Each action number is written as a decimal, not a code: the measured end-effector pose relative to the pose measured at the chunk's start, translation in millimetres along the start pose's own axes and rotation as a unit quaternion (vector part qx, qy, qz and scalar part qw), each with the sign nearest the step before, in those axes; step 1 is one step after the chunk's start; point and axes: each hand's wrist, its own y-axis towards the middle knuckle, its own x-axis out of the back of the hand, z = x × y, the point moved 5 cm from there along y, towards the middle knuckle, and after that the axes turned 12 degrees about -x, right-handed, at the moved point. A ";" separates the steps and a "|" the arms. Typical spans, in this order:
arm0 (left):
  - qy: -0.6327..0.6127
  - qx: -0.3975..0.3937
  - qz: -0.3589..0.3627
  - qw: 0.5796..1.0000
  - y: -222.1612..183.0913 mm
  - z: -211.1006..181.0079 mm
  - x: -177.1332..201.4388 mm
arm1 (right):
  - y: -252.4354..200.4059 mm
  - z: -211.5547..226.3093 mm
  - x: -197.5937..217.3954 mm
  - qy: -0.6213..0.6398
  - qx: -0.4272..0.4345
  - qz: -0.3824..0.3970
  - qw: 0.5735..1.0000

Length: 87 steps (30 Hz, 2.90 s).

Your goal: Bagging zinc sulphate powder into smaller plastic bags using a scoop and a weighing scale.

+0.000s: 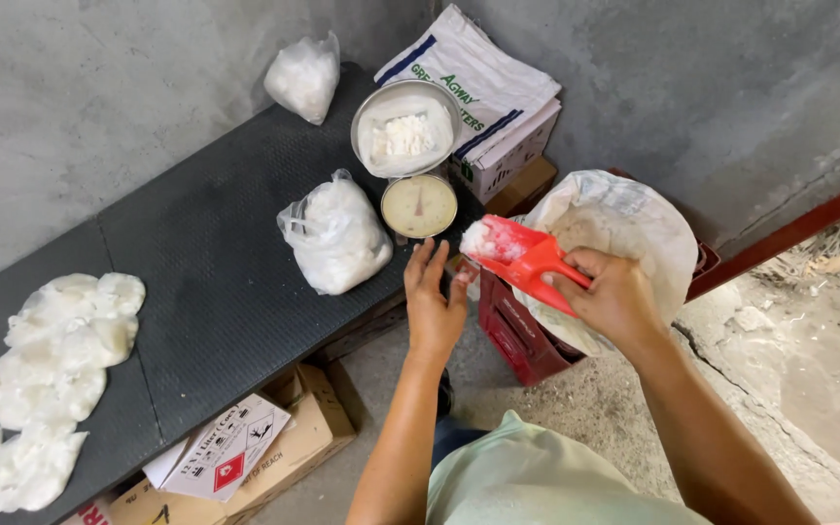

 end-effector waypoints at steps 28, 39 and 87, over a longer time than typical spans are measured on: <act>0.139 -0.145 0.335 0.921 132.2 160.1 -1.5 | 158.7 204.0 -107.1 -0.327 0.238 -0.160 0.900; 0.068 -0.149 0.193 0.968 112.0 150.6 28.5 | 151.7 176.5 -97.9 -0.241 0.202 -0.185 0.931; 0.114 -0.014 0.128 0.985 -22.9 35.6 0.9 | 63.1 -15.9 -54.2 -0.022 0.087 -0.095 0.991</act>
